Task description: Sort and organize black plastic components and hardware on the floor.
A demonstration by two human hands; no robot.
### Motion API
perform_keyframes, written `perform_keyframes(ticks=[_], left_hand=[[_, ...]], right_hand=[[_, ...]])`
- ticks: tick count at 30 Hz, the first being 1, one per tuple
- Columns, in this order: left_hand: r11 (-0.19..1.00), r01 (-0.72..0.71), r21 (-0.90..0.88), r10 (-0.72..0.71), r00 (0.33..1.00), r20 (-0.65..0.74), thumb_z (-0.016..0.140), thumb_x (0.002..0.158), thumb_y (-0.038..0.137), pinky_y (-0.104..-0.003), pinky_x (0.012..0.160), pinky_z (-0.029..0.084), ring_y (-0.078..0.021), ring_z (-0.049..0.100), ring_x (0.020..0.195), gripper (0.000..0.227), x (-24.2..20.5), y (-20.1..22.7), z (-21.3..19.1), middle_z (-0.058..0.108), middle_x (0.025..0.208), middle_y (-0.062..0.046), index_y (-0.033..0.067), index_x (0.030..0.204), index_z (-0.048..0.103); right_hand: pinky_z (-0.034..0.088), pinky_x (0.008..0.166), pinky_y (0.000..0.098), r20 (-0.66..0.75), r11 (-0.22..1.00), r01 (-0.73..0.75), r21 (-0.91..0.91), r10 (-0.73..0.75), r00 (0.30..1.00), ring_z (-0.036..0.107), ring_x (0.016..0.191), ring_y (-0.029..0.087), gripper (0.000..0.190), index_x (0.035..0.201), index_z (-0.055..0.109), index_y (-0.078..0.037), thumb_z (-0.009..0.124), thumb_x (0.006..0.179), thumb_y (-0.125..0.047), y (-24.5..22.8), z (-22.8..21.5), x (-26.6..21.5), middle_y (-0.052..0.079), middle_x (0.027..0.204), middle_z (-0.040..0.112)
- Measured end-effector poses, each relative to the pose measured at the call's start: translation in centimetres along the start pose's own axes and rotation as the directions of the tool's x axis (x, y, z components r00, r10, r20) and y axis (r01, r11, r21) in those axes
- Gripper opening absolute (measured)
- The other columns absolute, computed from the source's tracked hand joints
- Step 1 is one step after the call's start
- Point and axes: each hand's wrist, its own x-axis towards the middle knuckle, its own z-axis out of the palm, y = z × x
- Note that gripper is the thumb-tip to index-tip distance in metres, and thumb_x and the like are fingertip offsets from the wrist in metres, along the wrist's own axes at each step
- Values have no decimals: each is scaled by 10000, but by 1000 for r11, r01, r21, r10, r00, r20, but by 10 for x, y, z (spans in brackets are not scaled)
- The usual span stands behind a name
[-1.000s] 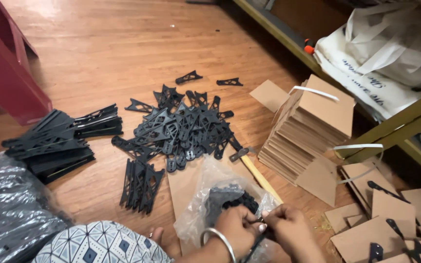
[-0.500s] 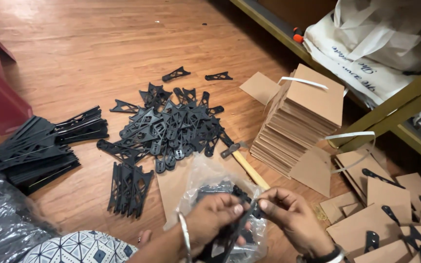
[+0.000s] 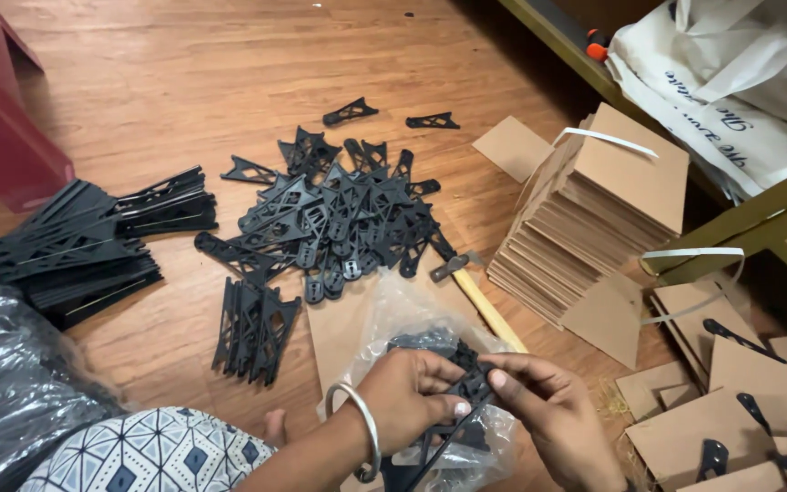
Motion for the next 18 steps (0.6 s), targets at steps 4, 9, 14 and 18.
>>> perform_keyframes(ticks=[4, 9, 14, 18], left_hand=[[999, 13, 45, -12, 1000, -26, 719, 864, -28, -247, 672, 574, -107, 712, 758, 268, 0, 2, 0, 785, 922, -91, -41, 1132, 722], [999, -16, 28, 17, 1000, -22, 721, 860, -23, -246, 695, 587, -107, 718, 756, 253, 5, -7, -2, 785, 916, -92, -44, 1112, 723], [1000, -25, -15, 24, 999, -37, 748, 862, 7, -252, 668, 575, -109, 701, 728, 232, 9, -14, -3, 774, 885, -91, -54, 1085, 729], [988, 97, -118, -99, 995, -7, 757, 914, 121, -244, 610, 524, -104, 646, 691, 230, 9, -13, -3, 736, 833, -57, -36, 1082, 752]], right_hand=[[551, 769, 283, 2, 999, -4, -36, 4, 1000, 657, 829, 122, 291, 1165, 747, 63, 686, 905, -52, -1, 2, 0, 86, 983, 751], [559, 761, 285, -12, 998, -55, -44, 54, 998, 648, 810, 112, 279, 1148, 745, 50, 688, 901, -66, -3, 5, -2, 74, 961, 741], [550, 751, 285, 9, 996, -82, -45, 83, 997, 654, 817, 121, 269, 1138, 730, 50, 693, 902, -73, -10, 5, -3, 79, 951, 732], [542, 762, 284, -2, 995, -70, -64, 70, 998, 654, 843, 127, 289, 1160, 713, 41, 706, 890, -60, -7, 8, -6, 76, 952, 724]])
